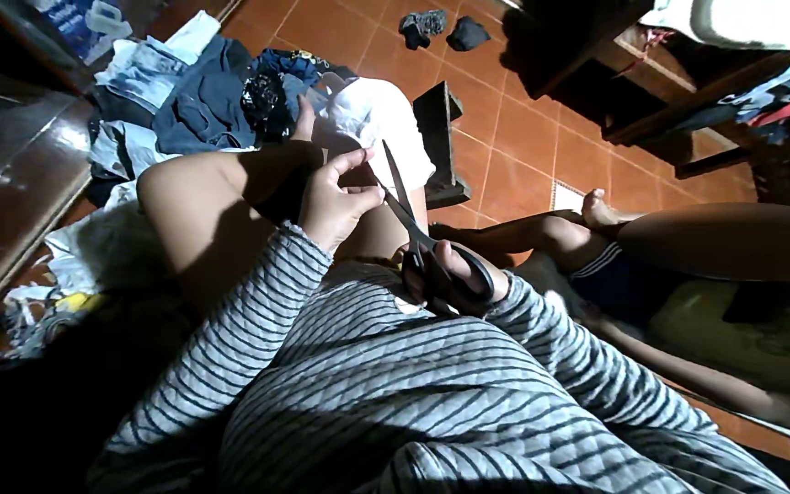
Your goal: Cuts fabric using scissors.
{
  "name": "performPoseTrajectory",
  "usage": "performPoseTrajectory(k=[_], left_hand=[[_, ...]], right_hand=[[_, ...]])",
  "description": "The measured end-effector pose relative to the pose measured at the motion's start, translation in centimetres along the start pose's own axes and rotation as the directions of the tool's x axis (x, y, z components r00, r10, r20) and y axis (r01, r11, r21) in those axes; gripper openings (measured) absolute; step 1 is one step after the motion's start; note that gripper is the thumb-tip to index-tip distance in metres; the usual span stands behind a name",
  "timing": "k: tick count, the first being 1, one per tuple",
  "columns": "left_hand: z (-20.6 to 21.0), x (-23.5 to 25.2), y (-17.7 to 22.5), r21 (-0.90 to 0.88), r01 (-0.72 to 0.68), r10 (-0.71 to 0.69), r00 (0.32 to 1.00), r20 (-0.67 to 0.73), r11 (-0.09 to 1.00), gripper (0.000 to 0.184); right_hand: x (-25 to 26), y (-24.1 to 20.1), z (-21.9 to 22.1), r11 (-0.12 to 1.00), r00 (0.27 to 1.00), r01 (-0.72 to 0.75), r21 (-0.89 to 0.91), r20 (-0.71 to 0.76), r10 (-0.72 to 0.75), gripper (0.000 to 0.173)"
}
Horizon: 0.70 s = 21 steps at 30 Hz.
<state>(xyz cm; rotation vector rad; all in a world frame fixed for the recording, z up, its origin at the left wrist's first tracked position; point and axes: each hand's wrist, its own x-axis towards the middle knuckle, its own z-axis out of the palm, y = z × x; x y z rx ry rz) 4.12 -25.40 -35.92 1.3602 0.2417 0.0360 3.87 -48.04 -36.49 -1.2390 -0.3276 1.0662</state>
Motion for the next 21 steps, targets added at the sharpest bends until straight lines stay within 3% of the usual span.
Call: performPoseTrajectory(k=[6,14,21], left_hand=[[0.2,0.0,-0.2,-0.024,-0.012,0.011,0.999,-0.032,1.0,0.069],[0.8,0.0,-0.9,-0.05,0.002,-0.002,1.0,-0.004,0.999,0.097],[0.9,-0.1,-0.8,-0.052,-0.01,0.01,1.0,0.009,0.999,0.096]], right_hand=[[1.5,0.8,0.3,1.0,0.999,0.014,0.005,-0.029,-0.014,0.068],[1.2,0.3,2.0,1.0,0.984,0.013,-0.007,-0.18,-0.014,0.073],[1.0,0.8,2.0,0.995,0.98,0.093,-0.038,-0.172,-0.099,0.052]])
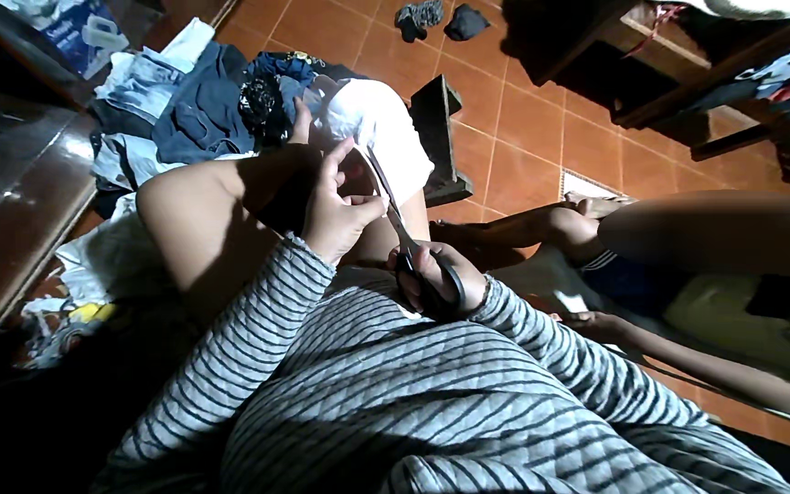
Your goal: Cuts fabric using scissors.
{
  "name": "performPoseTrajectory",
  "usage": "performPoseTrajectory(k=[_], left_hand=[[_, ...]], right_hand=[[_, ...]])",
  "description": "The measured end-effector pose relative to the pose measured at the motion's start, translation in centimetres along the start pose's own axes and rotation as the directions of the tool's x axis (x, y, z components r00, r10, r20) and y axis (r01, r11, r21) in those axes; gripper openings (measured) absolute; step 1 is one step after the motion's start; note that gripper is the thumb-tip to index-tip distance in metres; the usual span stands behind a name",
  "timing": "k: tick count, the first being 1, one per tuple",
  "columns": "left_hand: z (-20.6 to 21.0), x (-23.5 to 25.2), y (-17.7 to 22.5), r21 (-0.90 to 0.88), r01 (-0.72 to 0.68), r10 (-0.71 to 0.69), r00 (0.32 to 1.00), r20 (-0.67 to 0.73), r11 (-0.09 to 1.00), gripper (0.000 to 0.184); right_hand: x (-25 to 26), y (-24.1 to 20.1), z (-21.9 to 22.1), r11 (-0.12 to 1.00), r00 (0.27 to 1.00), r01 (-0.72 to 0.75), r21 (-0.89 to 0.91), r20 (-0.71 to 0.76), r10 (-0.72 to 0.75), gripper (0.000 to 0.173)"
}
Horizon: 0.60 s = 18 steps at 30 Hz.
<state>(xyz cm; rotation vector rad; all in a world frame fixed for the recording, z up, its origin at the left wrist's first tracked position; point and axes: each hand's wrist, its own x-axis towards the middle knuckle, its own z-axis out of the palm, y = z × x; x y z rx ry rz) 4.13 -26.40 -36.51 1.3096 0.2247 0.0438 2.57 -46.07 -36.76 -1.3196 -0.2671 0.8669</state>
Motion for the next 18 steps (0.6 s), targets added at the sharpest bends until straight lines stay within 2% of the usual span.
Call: performPoseTrajectory(k=[7,15,17,18], left_hand=[[0.04,-0.47,0.04,0.018,0.007,-0.007,1.0,0.027,1.0,0.098],[-0.38,-0.31,-0.49,0.029,0.006,-0.006,1.0,0.022,1.0,0.103],[-0.46,-0.03,-0.6,0.019,0.013,-0.014,1.0,0.006,1.0,0.096],[-0.5,0.17,-0.6,0.016,0.021,-0.021,1.0,-0.012,1.0,0.087]], right_hand=[[0.3,-0.92,-0.28,0.998,0.998,-0.055,-0.039,-0.032,0.053,0.059],[0.84,-0.67,-0.85,0.994,0.998,-0.059,-0.09,-0.031,0.056,0.056],[0.78,-0.61,-0.89,0.993,0.997,-0.058,-0.105,-0.063,0.051,0.052],[0.74,-0.55,-0.89,0.991,0.995,-0.059,-0.122,-0.087,0.049,0.051]])
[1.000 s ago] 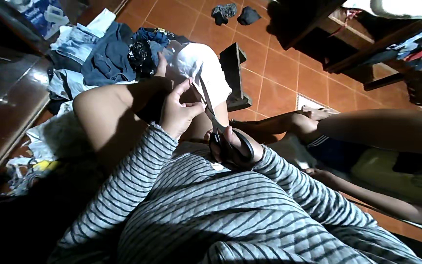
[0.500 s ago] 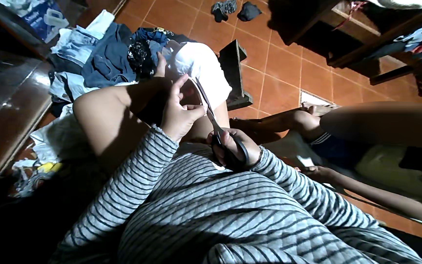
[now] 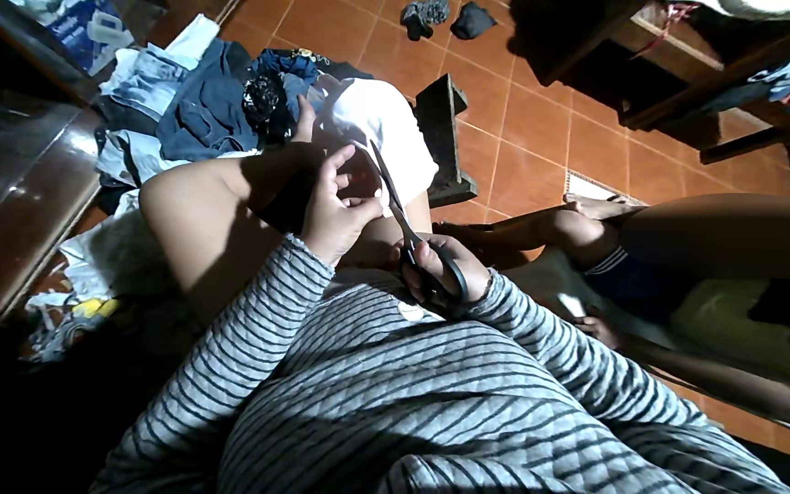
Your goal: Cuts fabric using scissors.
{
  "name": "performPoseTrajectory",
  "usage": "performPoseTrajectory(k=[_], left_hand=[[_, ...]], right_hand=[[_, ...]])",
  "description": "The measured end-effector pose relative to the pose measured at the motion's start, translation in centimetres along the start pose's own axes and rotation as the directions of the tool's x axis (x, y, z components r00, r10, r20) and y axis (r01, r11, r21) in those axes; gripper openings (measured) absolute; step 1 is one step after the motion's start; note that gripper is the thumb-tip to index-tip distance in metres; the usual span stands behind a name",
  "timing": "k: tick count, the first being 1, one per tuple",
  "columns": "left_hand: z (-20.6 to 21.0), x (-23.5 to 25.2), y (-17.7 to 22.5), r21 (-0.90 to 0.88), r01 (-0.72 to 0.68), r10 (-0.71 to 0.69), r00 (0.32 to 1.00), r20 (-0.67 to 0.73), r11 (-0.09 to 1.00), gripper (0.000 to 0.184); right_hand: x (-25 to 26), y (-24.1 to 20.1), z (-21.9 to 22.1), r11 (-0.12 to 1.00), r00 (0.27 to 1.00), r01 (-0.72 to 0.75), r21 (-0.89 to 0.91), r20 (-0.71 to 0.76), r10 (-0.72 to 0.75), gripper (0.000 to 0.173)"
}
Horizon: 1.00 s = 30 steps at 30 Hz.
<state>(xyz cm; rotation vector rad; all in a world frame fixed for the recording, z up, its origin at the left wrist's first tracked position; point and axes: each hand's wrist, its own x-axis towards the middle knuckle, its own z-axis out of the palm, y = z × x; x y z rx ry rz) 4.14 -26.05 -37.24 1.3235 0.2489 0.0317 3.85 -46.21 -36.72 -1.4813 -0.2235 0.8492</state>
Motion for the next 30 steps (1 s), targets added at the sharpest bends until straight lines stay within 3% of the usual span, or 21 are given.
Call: performPoseTrajectory(k=[3,6,15,21,26,30], left_hand=[[-0.1,0.9,0.4,0.008,0.037,-0.037,0.998,-0.048,0.999,0.052],[0.1,1.8,0.7,-0.029,0.103,-0.105,0.992,-0.063,0.994,0.039],[0.6,2.7,0.8,-0.103,0.251,-0.26,0.962,-0.086,0.963,0.056],[0.5,2.1,0.9,-0.168,0.213,-0.227,0.971,-0.073,0.963,0.047],[0.2,1.9,0.9,-0.174,0.17,-0.185,0.98,-0.074,0.97,0.051],[0.0,1.9,0.7,-0.209,0.168,-0.187,0.98,-0.073,0.963,0.053]], right_hand=[[-0.1,0.2,0.1,0.997,0.998,0.003,-0.076,-0.061,-0.007,0.047],[-0.1,0.2,0.3,0.993,0.995,0.0,-0.115,-0.096,-0.011,0.046],[0.0,0.7,0.0,0.977,0.988,0.013,-0.213,-0.145,-0.045,0.038],[1.2,0.1,-1.1,0.985,1.0,0.006,-0.174,-0.024,-0.01,0.052],[2.5,-0.2,-1.5,0.995,1.0,0.002,-0.102,0.031,0.001,0.069],[2.5,-0.1,-1.1,0.997,0.999,0.027,-0.069,0.034,-0.025,0.062]])
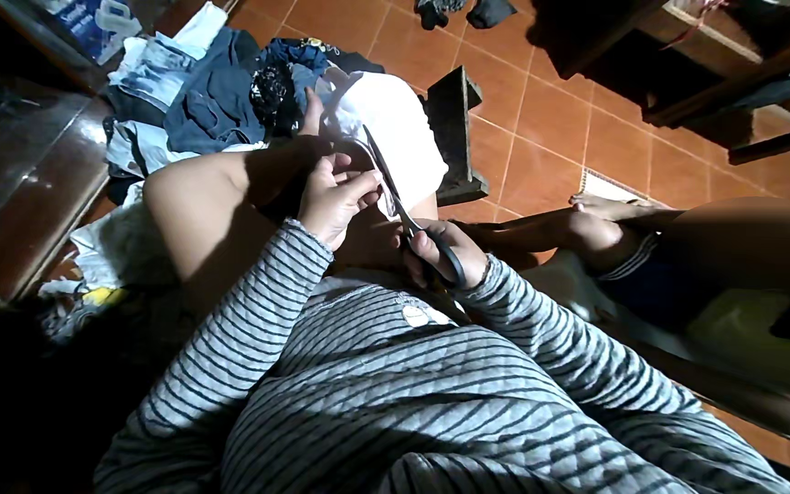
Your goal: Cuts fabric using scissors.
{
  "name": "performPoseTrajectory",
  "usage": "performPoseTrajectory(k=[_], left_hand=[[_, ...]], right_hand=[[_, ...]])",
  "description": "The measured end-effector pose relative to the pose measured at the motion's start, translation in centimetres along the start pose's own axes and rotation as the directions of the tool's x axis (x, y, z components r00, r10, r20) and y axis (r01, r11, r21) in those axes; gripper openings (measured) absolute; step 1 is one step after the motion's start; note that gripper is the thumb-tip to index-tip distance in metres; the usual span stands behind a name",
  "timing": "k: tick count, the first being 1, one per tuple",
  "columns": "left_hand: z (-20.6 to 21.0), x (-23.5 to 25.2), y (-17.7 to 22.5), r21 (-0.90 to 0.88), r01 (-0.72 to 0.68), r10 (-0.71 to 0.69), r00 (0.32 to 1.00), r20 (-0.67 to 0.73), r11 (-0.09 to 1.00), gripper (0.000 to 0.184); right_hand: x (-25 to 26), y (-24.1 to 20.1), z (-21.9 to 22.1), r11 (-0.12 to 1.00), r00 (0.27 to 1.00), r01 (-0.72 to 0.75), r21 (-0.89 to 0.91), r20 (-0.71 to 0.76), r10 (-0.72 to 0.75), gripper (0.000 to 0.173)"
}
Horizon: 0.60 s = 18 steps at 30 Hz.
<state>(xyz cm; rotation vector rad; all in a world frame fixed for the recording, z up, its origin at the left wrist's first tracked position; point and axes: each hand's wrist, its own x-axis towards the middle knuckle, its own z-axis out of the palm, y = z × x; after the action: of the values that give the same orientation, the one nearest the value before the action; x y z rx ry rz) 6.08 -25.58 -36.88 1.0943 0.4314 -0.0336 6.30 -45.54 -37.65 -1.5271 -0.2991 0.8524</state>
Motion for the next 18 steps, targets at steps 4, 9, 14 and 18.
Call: performPoseTrajectory(k=[4,9,14,18], left_hand=[[-0.1,-0.2,0.0,-0.004,0.009,-0.009,1.0,0.01,1.0,0.05],[-0.1,-0.4,0.0,0.057,-0.007,0.004,0.999,0.048,0.998,0.049],[-0.4,-0.4,-0.1,0.058,-0.013,0.011,0.999,0.04,0.998,0.049],[-0.5,0.1,0.0,0.03,-0.074,0.073,0.997,0.007,0.997,0.051]], right_hand=[[-0.1,-0.1,-0.2,1.0,1.0,0.003,0.004,0.017,-0.003,0.061],[0.4,-0.7,-0.9,0.999,0.999,-0.013,-0.036,0.045,0.014,0.067],[0.8,-0.8,-1.6,0.998,0.998,-0.004,-0.06,0.07,0.008,0.06],[0.7,-1.1,-1.8,0.995,0.999,-0.025,-0.098,0.036,0.029,0.057]])
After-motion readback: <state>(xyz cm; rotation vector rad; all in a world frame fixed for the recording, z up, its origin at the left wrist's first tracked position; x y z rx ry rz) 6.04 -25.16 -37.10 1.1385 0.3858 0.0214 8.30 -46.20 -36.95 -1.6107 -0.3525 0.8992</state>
